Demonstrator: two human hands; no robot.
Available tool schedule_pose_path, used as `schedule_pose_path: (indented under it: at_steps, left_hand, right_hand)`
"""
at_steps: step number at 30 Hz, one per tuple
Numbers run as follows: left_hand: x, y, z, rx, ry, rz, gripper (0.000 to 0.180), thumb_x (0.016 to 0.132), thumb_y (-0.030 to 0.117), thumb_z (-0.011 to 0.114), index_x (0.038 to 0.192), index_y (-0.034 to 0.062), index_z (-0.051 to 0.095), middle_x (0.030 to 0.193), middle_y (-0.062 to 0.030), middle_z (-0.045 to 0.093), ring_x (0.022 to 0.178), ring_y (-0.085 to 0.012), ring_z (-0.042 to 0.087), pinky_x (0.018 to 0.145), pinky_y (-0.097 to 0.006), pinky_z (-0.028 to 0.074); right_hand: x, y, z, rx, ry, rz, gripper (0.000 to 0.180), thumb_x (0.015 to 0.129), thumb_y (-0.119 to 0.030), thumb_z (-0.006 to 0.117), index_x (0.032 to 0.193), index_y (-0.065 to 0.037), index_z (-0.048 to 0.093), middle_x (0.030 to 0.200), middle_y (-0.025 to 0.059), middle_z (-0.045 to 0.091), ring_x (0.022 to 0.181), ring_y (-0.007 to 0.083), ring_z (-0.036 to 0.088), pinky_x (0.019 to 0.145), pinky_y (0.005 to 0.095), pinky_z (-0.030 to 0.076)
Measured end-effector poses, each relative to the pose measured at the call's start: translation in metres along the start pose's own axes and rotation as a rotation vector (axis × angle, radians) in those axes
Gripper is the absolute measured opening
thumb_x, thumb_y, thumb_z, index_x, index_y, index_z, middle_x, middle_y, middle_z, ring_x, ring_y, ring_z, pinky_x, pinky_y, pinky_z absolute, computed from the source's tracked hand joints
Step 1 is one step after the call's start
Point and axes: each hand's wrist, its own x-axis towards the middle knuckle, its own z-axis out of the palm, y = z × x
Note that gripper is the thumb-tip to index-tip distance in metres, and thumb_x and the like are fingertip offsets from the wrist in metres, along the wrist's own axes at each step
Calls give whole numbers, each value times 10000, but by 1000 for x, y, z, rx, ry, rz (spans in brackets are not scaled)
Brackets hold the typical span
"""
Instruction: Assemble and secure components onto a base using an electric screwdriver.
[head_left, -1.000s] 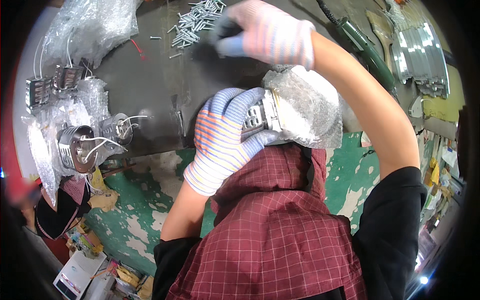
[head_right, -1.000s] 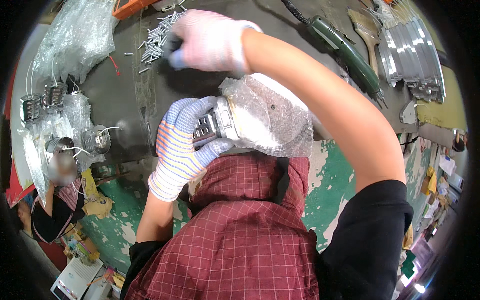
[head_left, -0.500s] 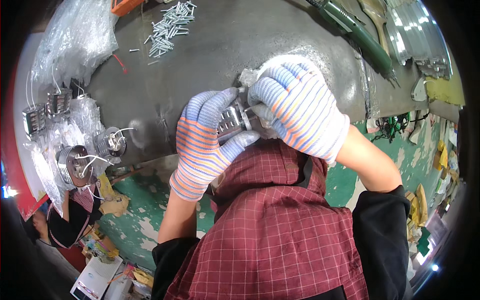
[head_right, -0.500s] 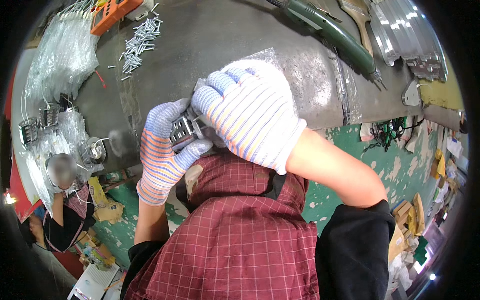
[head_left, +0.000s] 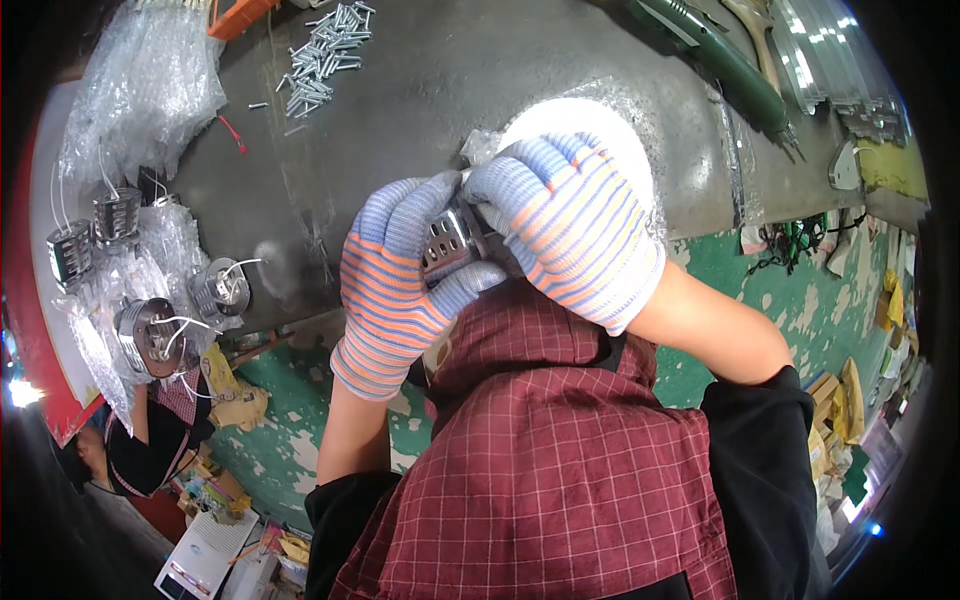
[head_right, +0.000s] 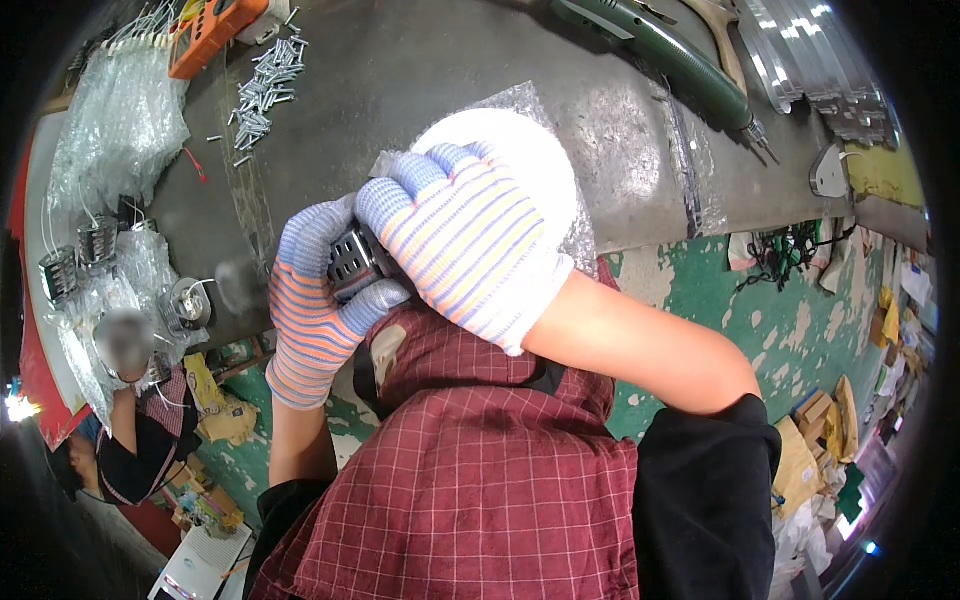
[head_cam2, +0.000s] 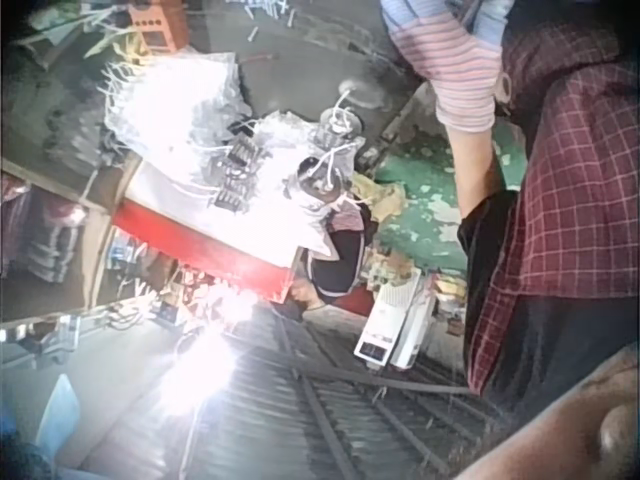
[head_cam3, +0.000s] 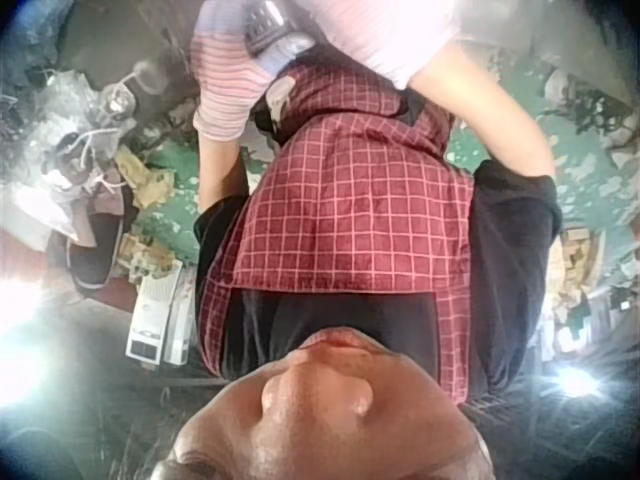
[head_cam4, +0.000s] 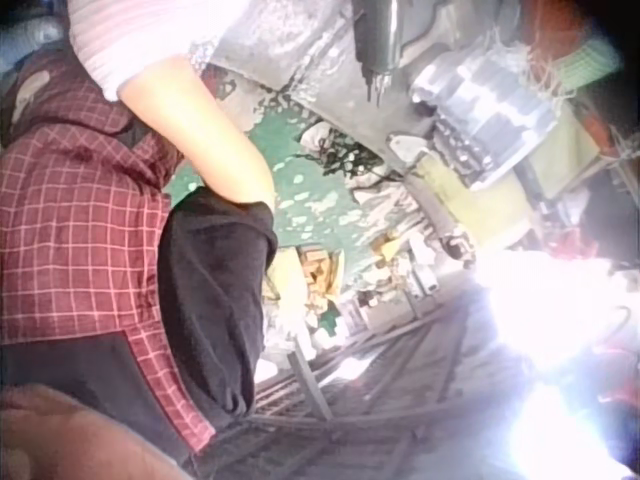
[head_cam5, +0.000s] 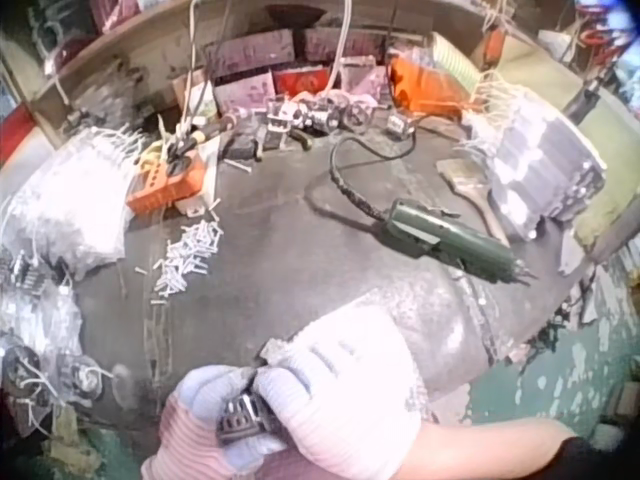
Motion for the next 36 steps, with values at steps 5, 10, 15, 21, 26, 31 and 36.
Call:
schedule_pose_path:
  at_steps: [5, 10, 15, 21, 26, 31, 36]
  left_hand:
    - [8, 1, 1, -14, 26, 92, 734, 715, 504, 827, 1278, 92, 599, 1149, -146, 610, 1021, -356, 615, 878, -433, 519]
    - [9, 4, -1, 91, 66, 172, 745, 732, 509, 819, 1300, 91, 578, 1144, -140, 612, 1040, -352, 604, 882, -439, 508]
    - [0, -5, -1, 75, 47, 123, 740, 734, 489, 836, 1286, 71, 575, 1189, -146, 567, 1030, -336, 604, 881, -425, 509]
    - [4, 0, 1, 7, 57, 112, 727, 720, 446, 856, 1277, 67, 581, 1181, -152, 572, 1013, -333, 606, 862, -430, 516]
    - [9, 1, 0, -3, 25, 63, 721, 710, 415, 863, 1273, 63, 583, 1172, -161, 575, 1005, -346, 606, 860, -435, 521]
    - [-1, 10, 3, -63, 32, 6, 731, 705, 431, 874, 1265, 55, 590, 1162, -157, 583, 1001, -330, 618, 854, -424, 531]
    - [3, -7, 6, -31, 57, 83, 722, 698, 411, 883, 1252, 49, 595, 1144, -161, 596, 989, -337, 632, 853, -425, 533]
  right_hand:
    - [-14, 1, 10, 67, 166, -4, 213, 793, -207, 613, 969, -89, 629, 905, 106, 640, 828, 296, 629, 769, 422, 487]
    - [-20, -1, 9, 57, 128, 17, 317, 796, -218, 592, 1072, -85, 673, 1008, 120, 683, 874, 293, 657, 790, 439, 510]
    - [-2, 50, -48, -77, 138, 60, 376, 796, -216, 656, 1151, -90, 665, 1073, 131, 689, 1012, 358, 644, 887, 468, 513]
    - [-17, 162, -106, -567, -139, 472, 548, 850, -323, 693, 1364, -189, 557, 1199, 175, 638, 1120, 367, 608, 960, 450, 497]
    - [-21, 180, -108, -230, -106, 456, 747, 851, -301, 714, 1489, -67, 404, 1292, 190, 619, 1172, 305, 603, 1036, 374, 452]
    - [-19, 83, -135, 1110, 673, 822, 473, 934, -303, 658, 1295, -18, 545, 984, 70, 657, 811, 188, 630, 815, 318, 515]
    - [-22, 30, -104, 1979, 770, 631, 394, 910, -272, 693, 1182, -14, 573, 887, 55, 622, 838, 199, 602, 964, 393, 483]
